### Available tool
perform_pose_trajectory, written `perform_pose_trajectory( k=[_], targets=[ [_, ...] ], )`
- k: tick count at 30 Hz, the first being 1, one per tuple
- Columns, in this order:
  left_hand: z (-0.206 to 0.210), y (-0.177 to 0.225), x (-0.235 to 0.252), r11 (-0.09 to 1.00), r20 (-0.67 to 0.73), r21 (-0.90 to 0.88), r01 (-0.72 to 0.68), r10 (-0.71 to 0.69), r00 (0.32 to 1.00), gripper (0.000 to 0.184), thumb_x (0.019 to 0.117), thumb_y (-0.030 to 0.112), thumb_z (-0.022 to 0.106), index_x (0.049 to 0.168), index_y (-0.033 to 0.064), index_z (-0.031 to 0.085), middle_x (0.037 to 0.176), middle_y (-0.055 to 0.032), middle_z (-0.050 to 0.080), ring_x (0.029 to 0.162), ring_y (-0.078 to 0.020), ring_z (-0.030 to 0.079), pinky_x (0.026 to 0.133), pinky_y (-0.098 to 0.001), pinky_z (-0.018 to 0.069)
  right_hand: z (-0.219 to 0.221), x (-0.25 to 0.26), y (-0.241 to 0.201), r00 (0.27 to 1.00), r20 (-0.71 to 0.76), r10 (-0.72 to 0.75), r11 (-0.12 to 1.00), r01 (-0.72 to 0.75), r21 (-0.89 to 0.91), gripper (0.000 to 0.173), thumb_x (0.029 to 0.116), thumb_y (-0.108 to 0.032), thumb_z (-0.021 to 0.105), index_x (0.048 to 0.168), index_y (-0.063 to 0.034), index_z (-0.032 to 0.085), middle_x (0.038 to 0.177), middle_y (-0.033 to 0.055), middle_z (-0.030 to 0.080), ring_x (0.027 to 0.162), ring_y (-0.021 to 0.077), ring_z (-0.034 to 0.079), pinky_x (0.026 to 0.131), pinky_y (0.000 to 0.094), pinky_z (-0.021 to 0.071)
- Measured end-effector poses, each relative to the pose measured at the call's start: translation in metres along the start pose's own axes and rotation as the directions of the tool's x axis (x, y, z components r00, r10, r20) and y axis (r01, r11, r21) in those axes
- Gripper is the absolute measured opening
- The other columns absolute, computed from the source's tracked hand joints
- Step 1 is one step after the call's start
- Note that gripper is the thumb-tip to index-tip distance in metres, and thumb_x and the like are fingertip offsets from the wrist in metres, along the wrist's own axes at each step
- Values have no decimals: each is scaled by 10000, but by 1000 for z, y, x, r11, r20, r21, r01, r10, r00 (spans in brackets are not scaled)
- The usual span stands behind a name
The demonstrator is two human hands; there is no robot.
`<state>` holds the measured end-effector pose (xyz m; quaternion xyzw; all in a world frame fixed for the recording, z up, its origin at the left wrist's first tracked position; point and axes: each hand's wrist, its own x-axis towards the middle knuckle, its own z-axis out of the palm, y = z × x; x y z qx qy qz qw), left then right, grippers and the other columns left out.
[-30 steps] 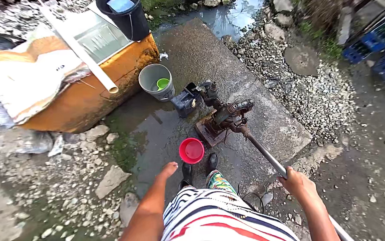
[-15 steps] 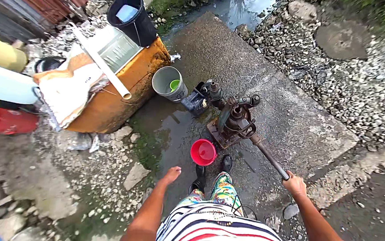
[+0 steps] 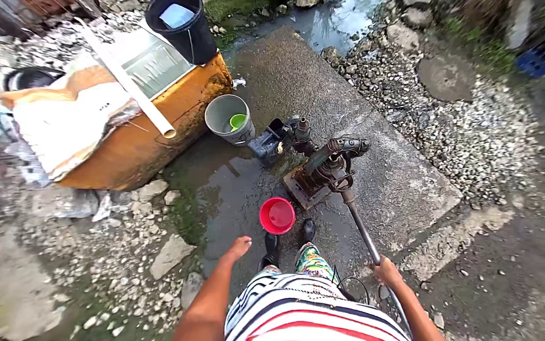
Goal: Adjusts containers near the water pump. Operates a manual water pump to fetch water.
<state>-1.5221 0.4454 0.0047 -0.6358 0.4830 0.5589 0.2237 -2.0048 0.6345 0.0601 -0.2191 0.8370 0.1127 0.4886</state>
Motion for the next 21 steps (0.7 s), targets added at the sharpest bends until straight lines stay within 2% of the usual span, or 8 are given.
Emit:
perform_pose_trajectory(
  k=[2,5,8,11,13,15,18,21],
  targets=[
    [3,-8,9,1000,19,16,7,-7,1000,393,1109,197,456,1458,31,531,1407,-222,584,1219,-326,619,1042,-465,475,-36,-58,-11,998,-59,28,992,-35,-122,516,988,-339,685,1349,9,566,1158,257,696,1027,394,713,920,585,553],
    [5,-11,17,999,26,-5,32,-32,999,390,1110,201,452,1462,51,531,1373,-213,600,1158,-313,633,987,-466,489,-84,-149,-56,982,-189,24,947,-83,-311,562,1001,-382,655,1405,-12,532,1249,265,674,1188,439,652,981,627,505],
    [6,-11,24,995,26,-79,55,-53,998,394,1106,208,465,1459,44,526,1383,-228,595,1204,-352,620,1015,-510,483,-103,-187,-93,965,-261,0,910,-108,-401,525,1012,-369,646,1368,3,546,1236,267,676,1195,441,648,974,607,505],
    [2,2,23,994,11,-104,45,-45,999,392,1106,193,465,1460,38,522,1410,-229,581,1248,-358,604,1035,-517,474,-92,-161,-86,979,-196,48,930,-115,-349,465,1013,-349,638,1296,20,604,1274,260,662,1230,419,633,990,604,500],
    [0,9,22,994,-2,-101,27,-28,1000,396,1106,196,467,1465,37,521,1431,-226,571,1269,-356,600,1053,-513,471,-74,-120,-61,985,-158,72,957,-113,-265,411,995,-331,649,1210,20,657,1252,249,675,1220,401,641,983,606,502],
    [-1,15,19,997,-10,-81,15,-16,1000,394,1108,195,465,1462,34,524,1432,-223,572,1271,-353,602,1054,-504,476,-58,-72,-36,981,-175,87,971,-123,-205,376,957,-298,672,1192,-5,683,1221,234,693,1199,389,653,971,604,511],
    [-3,24,10,997,-13,-71,35,-36,999,393,1110,186,461,1466,30,518,1442,-227,563,1292,-356,586,1070,-505,465,-61,-14,-11,974,-225,23,965,-81,-249,425,910,-268,679,1300,-100,661,1198,218,711,1160,394,674,938,611,521],
    [-5,25,3,997,-35,-54,52,-54,998,386,1108,175,464,1457,22,525,1431,-232,569,1279,-356,595,1068,-502,468,-69,37,4,977,-204,-68,953,4,-302,483,915,-265,673,1371,-118,613,1200,231,707,1168,419,666,954,613,513]
  ],
)
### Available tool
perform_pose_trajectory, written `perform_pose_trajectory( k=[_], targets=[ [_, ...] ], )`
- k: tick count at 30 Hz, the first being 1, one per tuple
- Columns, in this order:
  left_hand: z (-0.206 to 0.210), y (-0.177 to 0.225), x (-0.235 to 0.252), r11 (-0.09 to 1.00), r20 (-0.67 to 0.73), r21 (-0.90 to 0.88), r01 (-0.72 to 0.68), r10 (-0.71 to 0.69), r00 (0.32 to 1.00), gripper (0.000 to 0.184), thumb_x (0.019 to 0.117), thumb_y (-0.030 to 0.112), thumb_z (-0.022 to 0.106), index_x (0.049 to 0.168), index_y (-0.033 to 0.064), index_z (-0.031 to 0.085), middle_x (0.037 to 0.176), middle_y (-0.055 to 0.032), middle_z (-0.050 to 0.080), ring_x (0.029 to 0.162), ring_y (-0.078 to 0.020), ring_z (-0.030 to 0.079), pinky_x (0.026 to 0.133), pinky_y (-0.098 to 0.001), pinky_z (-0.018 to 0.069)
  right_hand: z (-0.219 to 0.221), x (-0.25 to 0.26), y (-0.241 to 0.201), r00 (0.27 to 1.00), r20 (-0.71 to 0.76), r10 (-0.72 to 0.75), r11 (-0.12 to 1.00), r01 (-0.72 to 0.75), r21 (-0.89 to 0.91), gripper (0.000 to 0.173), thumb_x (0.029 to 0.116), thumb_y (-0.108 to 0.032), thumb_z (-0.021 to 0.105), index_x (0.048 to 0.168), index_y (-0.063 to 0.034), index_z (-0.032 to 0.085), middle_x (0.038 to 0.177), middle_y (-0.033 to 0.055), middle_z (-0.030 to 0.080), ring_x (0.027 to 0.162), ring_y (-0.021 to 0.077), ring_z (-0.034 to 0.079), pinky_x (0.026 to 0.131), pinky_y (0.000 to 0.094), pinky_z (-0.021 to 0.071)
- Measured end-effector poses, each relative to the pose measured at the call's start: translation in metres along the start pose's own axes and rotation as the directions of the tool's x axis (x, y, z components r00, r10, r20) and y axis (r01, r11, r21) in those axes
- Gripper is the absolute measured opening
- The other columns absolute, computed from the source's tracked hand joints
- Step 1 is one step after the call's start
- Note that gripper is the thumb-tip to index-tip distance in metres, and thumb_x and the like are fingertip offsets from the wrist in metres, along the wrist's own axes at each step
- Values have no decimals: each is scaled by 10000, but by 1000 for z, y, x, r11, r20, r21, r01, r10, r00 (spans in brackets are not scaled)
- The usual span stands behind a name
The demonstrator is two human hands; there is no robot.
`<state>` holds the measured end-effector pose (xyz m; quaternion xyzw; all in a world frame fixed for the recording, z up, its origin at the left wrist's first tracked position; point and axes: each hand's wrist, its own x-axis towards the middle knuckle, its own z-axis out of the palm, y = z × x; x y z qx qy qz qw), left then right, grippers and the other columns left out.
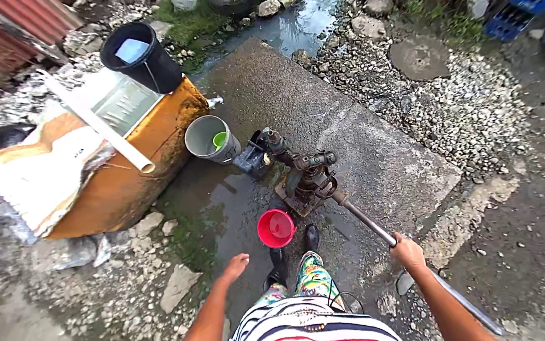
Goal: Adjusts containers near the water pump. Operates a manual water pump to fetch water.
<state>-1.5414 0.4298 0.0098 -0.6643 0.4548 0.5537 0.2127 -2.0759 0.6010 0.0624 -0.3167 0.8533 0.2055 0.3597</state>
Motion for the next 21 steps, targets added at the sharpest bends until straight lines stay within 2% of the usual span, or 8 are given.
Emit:
perform_pose_trajectory(
  k=[3,6,8,11,13,14,18,21],
  targets=[
    [-7,2,-6,997,-31,67,-30,32,999,389,1108,183,462,1452,20,536,1410,-229,590,1264,-349,608,1075,-489,464,27,45,-5,999,13,-30,999,29,26,464,933,-287,661,1367,-129,617,1214,223,708,1185,408,663,969,608,507],
    [-12,2,-17,998,-53,57,-41,44,998,392,1110,180,455,1459,15,526,1417,-229,584,1272,-346,605,1093,-482,458,49,69,-24,995,58,85,982,-94,164,437,931,-265,671,1335,-102,644,1283,229,679,1237,397,636,982,617,500],
    [-16,-1,-20,997,-62,55,-52,56,997,392,1110,174,456,1460,11,525,1416,-235,584,1273,-347,607,1098,-476,457,55,74,-38,984,142,112,950,-147,275,452,956,-202,671,1372,-40,600,1353,258,630,1296,412,593,1041,613,477],
    [-17,-13,-17,996,-49,63,-56,59,997,398,1112,177,447,1468,11,515,1403,-239,588,1242,-341,617,1077,-468,463,81,61,-44,960,278,37,931,-134,339,392,966,-171,686,1288,44,627,1256,277,659,1165,389,660,1007,548,511],
    [-15,-22,-14,998,-42,33,-45,47,998,397,1113,184,446,1463,9,517,1393,-242,590,1219,-339,624,1056,-471,470,93,25,-45,958,287,-5,932,-99,349,355,969,-170,677,1252,41,647,1171,263,688,1053,375,695,954,534,536],
    [-12,-26,-12,999,-32,19,-35,36,999,395,1113,184,446,1462,13,519,1397,-240,587,1215,-339,625,1051,-473,474,91,3,-43,964,265,-7,938,-86,337,373,967,-173,679,1276,31,634,1181,265,690,1067,388,699,963,553,539],
    [-1,-41,2,1000,36,-5,4,-4,999,395,1110,184,453,1467,30,519,1425,-227,570,1238,-344,612,1042,-488,475,20,-87,-23,984,174,28,977,-64,201,546,983,-314,699,1383,19,534,1182,276,682,1044,426,701,931,600,545],
    [4,-45,11,999,70,24,28,-29,997,387,1111,200,449,1455,43,531,1388,-223,589,1200,-333,620,1015,-488,482,-64,-164,-48,994,79,69,998,-69,-9,583,1002,-383,667,1425,-11,514,1229,278,675,1164,457,656,973,634,503]
  ],
)
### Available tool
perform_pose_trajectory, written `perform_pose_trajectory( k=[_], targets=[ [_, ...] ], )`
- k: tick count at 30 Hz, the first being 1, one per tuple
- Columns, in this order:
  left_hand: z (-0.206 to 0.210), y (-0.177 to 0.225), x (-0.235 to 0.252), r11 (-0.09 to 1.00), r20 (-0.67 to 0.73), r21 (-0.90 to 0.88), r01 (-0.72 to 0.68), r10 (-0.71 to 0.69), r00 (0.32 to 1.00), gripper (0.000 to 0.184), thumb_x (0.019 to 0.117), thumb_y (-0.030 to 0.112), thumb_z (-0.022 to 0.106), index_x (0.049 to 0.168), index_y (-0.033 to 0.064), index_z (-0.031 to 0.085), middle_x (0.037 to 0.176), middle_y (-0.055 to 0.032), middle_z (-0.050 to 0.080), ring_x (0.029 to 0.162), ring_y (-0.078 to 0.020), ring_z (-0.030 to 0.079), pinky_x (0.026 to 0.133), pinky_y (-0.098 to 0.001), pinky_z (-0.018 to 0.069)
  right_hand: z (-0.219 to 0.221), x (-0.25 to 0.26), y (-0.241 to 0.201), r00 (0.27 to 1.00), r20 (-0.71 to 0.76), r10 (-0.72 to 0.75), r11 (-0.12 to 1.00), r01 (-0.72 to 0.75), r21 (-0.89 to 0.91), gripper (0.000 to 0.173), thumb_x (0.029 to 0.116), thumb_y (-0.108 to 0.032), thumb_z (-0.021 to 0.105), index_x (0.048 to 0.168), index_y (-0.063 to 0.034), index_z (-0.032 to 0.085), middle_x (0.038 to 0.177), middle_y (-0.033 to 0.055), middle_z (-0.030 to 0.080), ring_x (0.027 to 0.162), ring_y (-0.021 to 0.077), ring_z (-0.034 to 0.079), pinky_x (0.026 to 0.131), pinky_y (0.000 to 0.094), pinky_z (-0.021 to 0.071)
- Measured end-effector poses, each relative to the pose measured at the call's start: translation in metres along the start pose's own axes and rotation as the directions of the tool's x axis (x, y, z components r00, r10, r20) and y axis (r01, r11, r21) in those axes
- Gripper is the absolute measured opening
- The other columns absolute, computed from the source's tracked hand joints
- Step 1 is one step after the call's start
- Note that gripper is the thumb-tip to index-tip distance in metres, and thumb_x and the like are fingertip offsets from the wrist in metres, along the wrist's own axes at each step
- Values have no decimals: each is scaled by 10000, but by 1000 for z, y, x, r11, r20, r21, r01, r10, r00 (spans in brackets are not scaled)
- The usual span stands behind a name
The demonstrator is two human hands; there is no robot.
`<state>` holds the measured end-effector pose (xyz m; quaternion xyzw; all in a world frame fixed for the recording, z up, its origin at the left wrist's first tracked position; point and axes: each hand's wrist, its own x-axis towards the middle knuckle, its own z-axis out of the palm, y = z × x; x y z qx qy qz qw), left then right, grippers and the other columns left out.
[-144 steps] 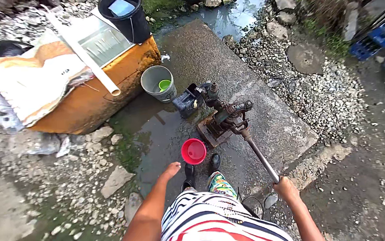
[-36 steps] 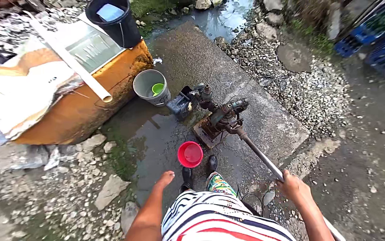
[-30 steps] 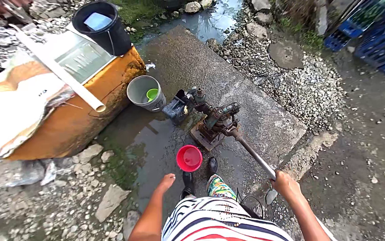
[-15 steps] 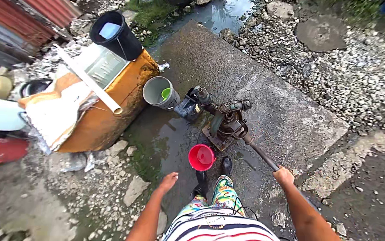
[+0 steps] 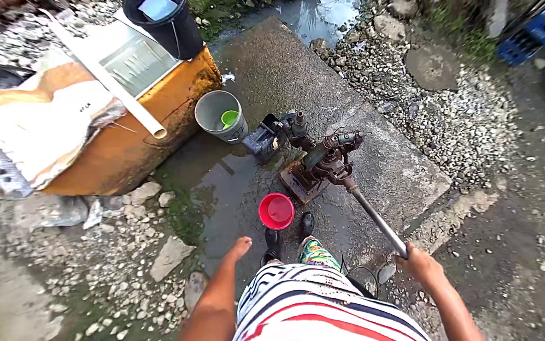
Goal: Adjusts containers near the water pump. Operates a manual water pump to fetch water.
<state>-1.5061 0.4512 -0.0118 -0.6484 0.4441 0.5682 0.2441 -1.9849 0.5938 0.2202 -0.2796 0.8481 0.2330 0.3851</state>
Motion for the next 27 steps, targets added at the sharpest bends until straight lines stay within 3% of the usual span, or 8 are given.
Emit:
perform_pose_trajectory(
  k=[4,9,12,16,19,21,24,27],
  targets=[
    [0,9,5,1000,3,-12,0,0,1000,387,1113,208,446,1460,58,528,1383,-212,594,1181,-323,627,997,-480,491,-46,-47,-34,997,-79,-4,993,-5,-118,521,1013,-369,654,1356,12,561,1230,281,673,1203,453,639,981,624,493],
    [-11,38,2,995,-35,-59,-75,73,997,395,1113,186,442,1472,36,511,1434,-218,565,1246,-334,608,1037,-485,481,14,32,-9,999,8,41,997,-42,61,414,1002,-345,662,1173,32,670,1196,269,685,1165,424,659,958,621,508],
    [-16,47,-3,996,-62,-33,-86,84,995,397,1111,190,440,1465,29,520,1431,-222,571,1264,-338,605,1059,-487,475,49,93,10,996,-67,63,995,-57,88,354,950,-278,678,1216,-45,690,1173,238,710,1156,412,669,932,623,518],
    [-20,49,-14,998,-83,23,-59,60,995,392,1113,186,442,1462,27,523,1425,-222,574,1255,-331,607,1063,-469,472,53,167,32,993,-108,-57,998,58,7,464,914,-248,683,1347,-92,620,1152,261,710,1131,444,675,922,632,517],
    [-22,46,-19,996,-96,65,-58,65,993,387,1112,172,440,1450,4,529,1417,-235,578,1251,-339,612,1080,-471,464,74,215,28,989,-104,-108,993,112,33,446,928,-245,673,1347,-97,630,1165,267,708,1145,448,670,941,634,507],
    [-23,44,-24,995,-102,77,-64,71,992,393,1112,167,434,1456,-1,523,1430,-236,572,1278,-341,600,1109,-464,446,86,233,15,997,-68,-46,994,52,99,420,942,-256,661,1337,-115,644,1233,248,694,1202,424,648,972,628,495],
    [-24,38,-30,995,-106,71,-73,81,991,395,1112,172,437,1458,2,523,1428,-235,575,1288,-346,595,1116,-473,441,101,250,-6,999,21,39,956,-43,289,417,933,-180,691,1326,-49,642,1308,266,652,1260,425,613,1016,629,483],
    [-23,31,-33,996,-114,52,-72,77,990,392,1109,174,446,1449,-2,533,1410,-242,585,1265,-352,605,1101,-480,447,125,236,-15,983,179,-42,936,-24,350,368,967,-144,677,1280,44,634,1262,292,653,1176,411,654,1010,569,508]
  ],
)
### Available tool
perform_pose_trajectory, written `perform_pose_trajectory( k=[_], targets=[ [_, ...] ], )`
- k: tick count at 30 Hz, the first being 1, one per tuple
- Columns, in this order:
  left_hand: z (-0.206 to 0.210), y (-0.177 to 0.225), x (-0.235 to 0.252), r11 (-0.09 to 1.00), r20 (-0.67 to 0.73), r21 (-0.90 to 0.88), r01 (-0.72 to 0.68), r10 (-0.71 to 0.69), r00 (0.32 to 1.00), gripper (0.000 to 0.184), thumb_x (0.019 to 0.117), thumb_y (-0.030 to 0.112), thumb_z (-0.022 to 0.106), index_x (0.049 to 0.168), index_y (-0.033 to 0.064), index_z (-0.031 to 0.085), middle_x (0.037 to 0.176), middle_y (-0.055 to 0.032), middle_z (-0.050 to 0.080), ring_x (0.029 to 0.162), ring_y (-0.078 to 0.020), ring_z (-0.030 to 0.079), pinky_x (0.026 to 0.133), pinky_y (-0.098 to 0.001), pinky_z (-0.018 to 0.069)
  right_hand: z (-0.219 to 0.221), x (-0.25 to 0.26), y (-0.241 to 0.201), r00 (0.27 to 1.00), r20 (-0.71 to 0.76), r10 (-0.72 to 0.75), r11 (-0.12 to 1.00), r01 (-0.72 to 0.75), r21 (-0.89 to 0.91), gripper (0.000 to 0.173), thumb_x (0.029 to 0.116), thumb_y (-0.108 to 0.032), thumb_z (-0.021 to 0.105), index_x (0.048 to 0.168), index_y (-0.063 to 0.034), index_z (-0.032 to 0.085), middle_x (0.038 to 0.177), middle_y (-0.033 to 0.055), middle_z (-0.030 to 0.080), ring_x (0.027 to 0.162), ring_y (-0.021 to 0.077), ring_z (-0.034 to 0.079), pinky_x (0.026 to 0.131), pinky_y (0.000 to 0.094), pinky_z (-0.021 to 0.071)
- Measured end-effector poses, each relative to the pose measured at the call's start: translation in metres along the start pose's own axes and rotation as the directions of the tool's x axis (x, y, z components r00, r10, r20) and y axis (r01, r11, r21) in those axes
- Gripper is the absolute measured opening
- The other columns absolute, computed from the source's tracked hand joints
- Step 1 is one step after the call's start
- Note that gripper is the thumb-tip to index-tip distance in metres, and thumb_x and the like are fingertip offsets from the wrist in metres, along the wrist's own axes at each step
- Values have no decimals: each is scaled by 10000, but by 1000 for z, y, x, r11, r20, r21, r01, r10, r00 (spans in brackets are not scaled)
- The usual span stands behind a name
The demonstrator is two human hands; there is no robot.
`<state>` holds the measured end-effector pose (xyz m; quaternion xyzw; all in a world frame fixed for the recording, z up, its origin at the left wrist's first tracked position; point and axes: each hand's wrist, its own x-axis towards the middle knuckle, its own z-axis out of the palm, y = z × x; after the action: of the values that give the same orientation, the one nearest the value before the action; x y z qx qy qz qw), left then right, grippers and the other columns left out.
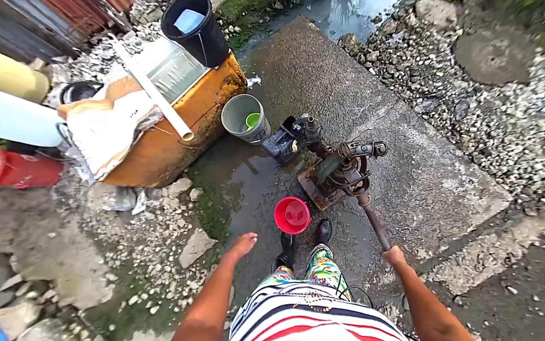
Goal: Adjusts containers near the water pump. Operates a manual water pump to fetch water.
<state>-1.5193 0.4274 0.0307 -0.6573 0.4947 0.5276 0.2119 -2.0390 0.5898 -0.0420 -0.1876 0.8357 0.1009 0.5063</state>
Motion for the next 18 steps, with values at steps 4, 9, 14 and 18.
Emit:
perform_pose_trajectory(
  k=[4,9,14,18],
  targets=[
    [8,-10,7,999,38,-42,8,-6,999,389,1111,165,443,1454,1,525,1409,-244,578,1240,-347,611,1071,-472,460,17,-70,15,999,-14,-38,999,37,-28,416,966,-163,693,1316,34,585,1161,275,688,1035,402,707,937,567,548],
    [21,-21,24,998,100,-53,24,-18,995,391,1111,173,440,1462,18,519,1409,-235,576,1223,-343,613,1044,-481,469,-61,-209,-4,991,-132,-9,966,-25,-256,533,995,-330,684,1375,13,534,1151,275,686,1024,425,704,899,602,553],
    [29,-17,35,998,119,-40,38,-33,992,392,1111,205,439,1461,53,531,1394,-209,592,1209,-323,621,1033,-482,478,-98,-299,-68,962,-266,-66,882,-69,-467,521,1000,-359,673,1353,7,561,1212,281,679,1188,462,643,973,636,495],
    [27,-3,38,998,106,-58,-6,12,994,401,1113,202,425,1470,45,521,1432,-213,572,1263,-337,602,1068,-492,463,-76,-239,-41,981,-193,-7,939,-60,-340,404,997,-324,666,1200,26,659,1200,264,685,1161,426,660,954,624,509]
  ],
)
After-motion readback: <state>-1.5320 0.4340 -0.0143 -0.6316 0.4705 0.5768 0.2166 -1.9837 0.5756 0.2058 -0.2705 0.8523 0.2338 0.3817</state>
